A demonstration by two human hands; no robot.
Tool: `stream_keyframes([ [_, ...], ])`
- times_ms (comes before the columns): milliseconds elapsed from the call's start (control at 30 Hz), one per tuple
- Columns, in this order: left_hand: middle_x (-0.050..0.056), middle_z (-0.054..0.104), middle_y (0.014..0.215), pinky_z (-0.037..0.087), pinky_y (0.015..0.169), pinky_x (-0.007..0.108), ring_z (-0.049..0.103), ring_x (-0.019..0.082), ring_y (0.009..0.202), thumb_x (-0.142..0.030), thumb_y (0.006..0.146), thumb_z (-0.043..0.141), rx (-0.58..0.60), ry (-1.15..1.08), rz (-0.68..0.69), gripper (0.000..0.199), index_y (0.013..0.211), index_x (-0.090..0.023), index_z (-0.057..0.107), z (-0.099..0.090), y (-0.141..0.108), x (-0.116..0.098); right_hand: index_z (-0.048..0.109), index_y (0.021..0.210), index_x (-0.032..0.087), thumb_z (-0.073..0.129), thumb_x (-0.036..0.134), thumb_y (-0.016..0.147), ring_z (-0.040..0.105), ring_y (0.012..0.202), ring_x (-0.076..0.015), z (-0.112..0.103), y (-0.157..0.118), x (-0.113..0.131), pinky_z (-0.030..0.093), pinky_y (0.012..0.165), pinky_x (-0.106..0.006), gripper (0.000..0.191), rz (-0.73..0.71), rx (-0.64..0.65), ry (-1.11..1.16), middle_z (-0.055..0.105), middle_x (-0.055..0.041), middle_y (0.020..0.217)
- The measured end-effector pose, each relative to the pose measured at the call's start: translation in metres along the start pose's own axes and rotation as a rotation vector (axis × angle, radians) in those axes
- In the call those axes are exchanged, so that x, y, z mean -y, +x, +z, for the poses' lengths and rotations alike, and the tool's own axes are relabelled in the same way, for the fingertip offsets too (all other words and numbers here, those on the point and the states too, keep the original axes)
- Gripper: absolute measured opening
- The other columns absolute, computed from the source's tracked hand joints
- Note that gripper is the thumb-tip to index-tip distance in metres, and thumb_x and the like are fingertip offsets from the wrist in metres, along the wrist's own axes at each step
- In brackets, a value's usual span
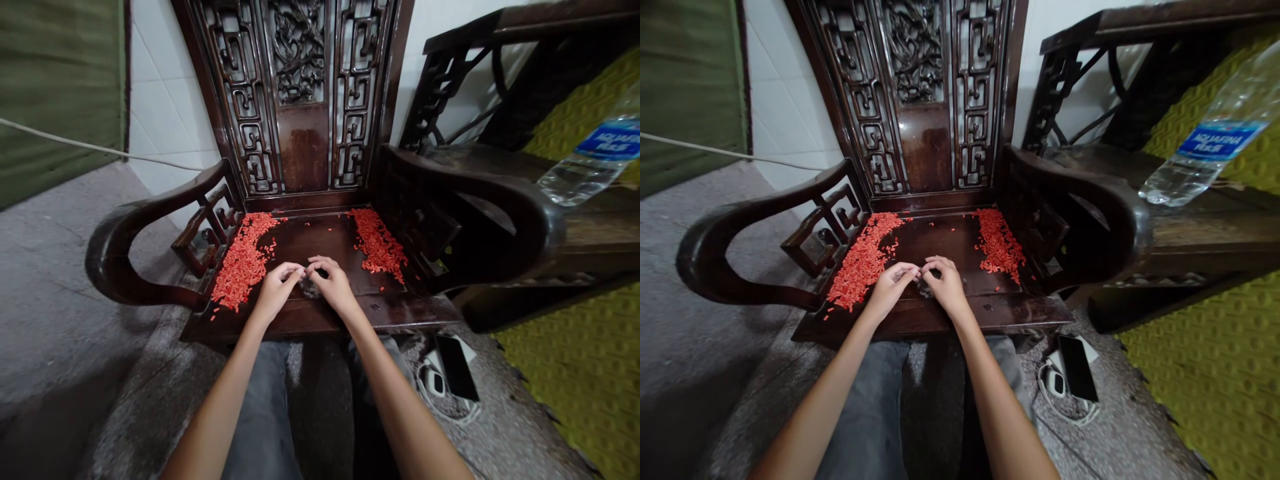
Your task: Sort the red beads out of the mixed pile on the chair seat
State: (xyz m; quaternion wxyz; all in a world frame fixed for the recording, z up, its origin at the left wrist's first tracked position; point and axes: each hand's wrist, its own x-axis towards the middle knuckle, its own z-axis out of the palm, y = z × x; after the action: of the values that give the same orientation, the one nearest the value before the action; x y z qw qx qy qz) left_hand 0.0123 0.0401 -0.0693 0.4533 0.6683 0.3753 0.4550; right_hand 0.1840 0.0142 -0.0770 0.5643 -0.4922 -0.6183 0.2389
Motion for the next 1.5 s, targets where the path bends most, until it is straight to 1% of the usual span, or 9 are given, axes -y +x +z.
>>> stream_keyframes([
  [133, 0.008, 0.075, 0.102, 0.054, 0.090, 0.034, 0.069, 0.021, 0.094, -0.043, 0.093, 0.066, -0.006, 0.036, 0.007, 0.028, 0.103, -0.018, 0.073, -0.001, 0.000, 0.002, 0.074, 0.086, 0.023, 0.064, 0.028, 0.090, 0.064, 0.114, -0.0236, 0.000, -0.001, 0.004, 0.043, 0.107, -0.040, 0.012, 0.002, 0.007, -0.059, 0.073, -0.0072, 0.112],
  [300, 0.009, 0.076, 0.105, 0.054, 0.093, 0.036, 0.070, 0.023, 0.098, -0.043, 0.091, 0.068, -0.059, 0.048, 0.007, 0.027, 0.101, -0.018, 0.074, -0.001, 0.001, 0.003, 0.074, 0.086, 0.024, 0.063, 0.023, 0.088, 0.065, 0.109, -0.0222, -0.002, -0.001, 0.009, 0.044, 0.104, -0.038, 0.011, 0.019, 0.012, -0.101, 0.074, -0.0054, 0.109],
  [500, 0.011, 0.076, 0.108, 0.052, 0.099, 0.039, 0.071, 0.024, 0.104, -0.041, 0.093, 0.066, -0.039, -0.025, 0.020, 0.026, 0.102, -0.017, 0.073, 0.001, -0.003, -0.007, 0.074, 0.085, 0.024, 0.064, 0.021, 0.088, 0.066, 0.104, -0.0221, 0.000, -0.001, 0.010, 0.045, 0.101, -0.036, 0.010, 0.010, 0.010, -0.169, 0.075, -0.0046, 0.103],
  [600, 0.011, 0.076, 0.109, 0.052, 0.100, 0.039, 0.071, 0.024, 0.106, -0.041, 0.093, 0.066, -0.033, -0.057, 0.013, 0.026, 0.102, -0.017, 0.072, 0.002, -0.003, -0.011, 0.075, 0.086, 0.023, 0.064, 0.022, 0.089, 0.067, 0.101, -0.0219, 0.000, -0.001, 0.009, 0.046, 0.099, -0.036, 0.011, -0.001, -0.004, -0.156, 0.076, -0.0044, 0.101],
  [833, 0.008, 0.076, 0.101, 0.053, 0.092, 0.035, 0.070, 0.023, 0.098, -0.044, 0.092, 0.067, -0.070, 0.050, 0.000, 0.027, 0.098, -0.018, 0.074, 0.000, -0.001, -0.003, 0.077, 0.085, 0.025, 0.063, 0.026, 0.090, 0.068, 0.101, -0.0217, -0.003, -0.002, 0.010, 0.047, 0.101, -0.036, 0.015, 0.009, -0.046, -0.062, 0.077, -0.0029, 0.099],
  [1000, 0.005, 0.074, 0.091, 0.052, 0.086, 0.031, 0.067, 0.020, 0.088, -0.046, 0.094, 0.062, -0.027, 0.046, -0.021, 0.030, 0.093, -0.018, 0.074, -0.001, -0.001, -0.002, 0.077, 0.088, 0.025, 0.063, 0.030, 0.092, 0.068, 0.102, -0.0215, -0.004, -0.002, 0.016, 0.047, 0.100, -0.036, 0.016, -0.020, -0.056, -0.014, 0.077, -0.0036, 0.102],
  [1133, 0.004, 0.072, 0.086, 0.051, 0.083, 0.030, 0.065, 0.020, 0.085, -0.047, 0.095, 0.061, -0.027, 0.050, -0.021, 0.032, 0.089, -0.018, 0.072, 0.000, 0.000, -0.003, 0.077, 0.088, 0.025, 0.062, 0.030, 0.093, 0.068, 0.104, -0.0215, -0.004, -0.003, 0.019, 0.047, 0.101, -0.036, 0.016, -0.030, -0.028, -0.029, 0.076, -0.0035, 0.103],
  [1333, 0.004, 0.070, 0.083, 0.050, 0.081, 0.029, 0.064, 0.019, 0.082, -0.046, 0.096, 0.060, -0.022, 0.032, -0.016, 0.033, 0.084, -0.017, 0.070, -0.001, 0.000, -0.002, 0.077, 0.090, 0.025, 0.063, 0.029, 0.093, 0.067, 0.102, -0.0207, -0.004, -0.004, 0.020, 0.046, 0.100, -0.036, 0.014, -0.063, -0.032, -0.053, 0.076, -0.0024, 0.101],
  [1500, 0.004, 0.070, 0.082, 0.050, 0.080, 0.029, 0.063, 0.018, 0.081, -0.048, 0.096, 0.059, -0.033, 0.035, -0.033, 0.036, 0.081, -0.017, 0.068, -0.001, 0.000, -0.002, 0.077, 0.092, 0.026, 0.063, 0.029, 0.094, 0.066, 0.105, -0.0217, -0.003, -0.006, 0.022, 0.046, 0.101, -0.037, 0.015, -0.048, -0.009, -0.111, 0.076, -0.0029, 0.102],
])
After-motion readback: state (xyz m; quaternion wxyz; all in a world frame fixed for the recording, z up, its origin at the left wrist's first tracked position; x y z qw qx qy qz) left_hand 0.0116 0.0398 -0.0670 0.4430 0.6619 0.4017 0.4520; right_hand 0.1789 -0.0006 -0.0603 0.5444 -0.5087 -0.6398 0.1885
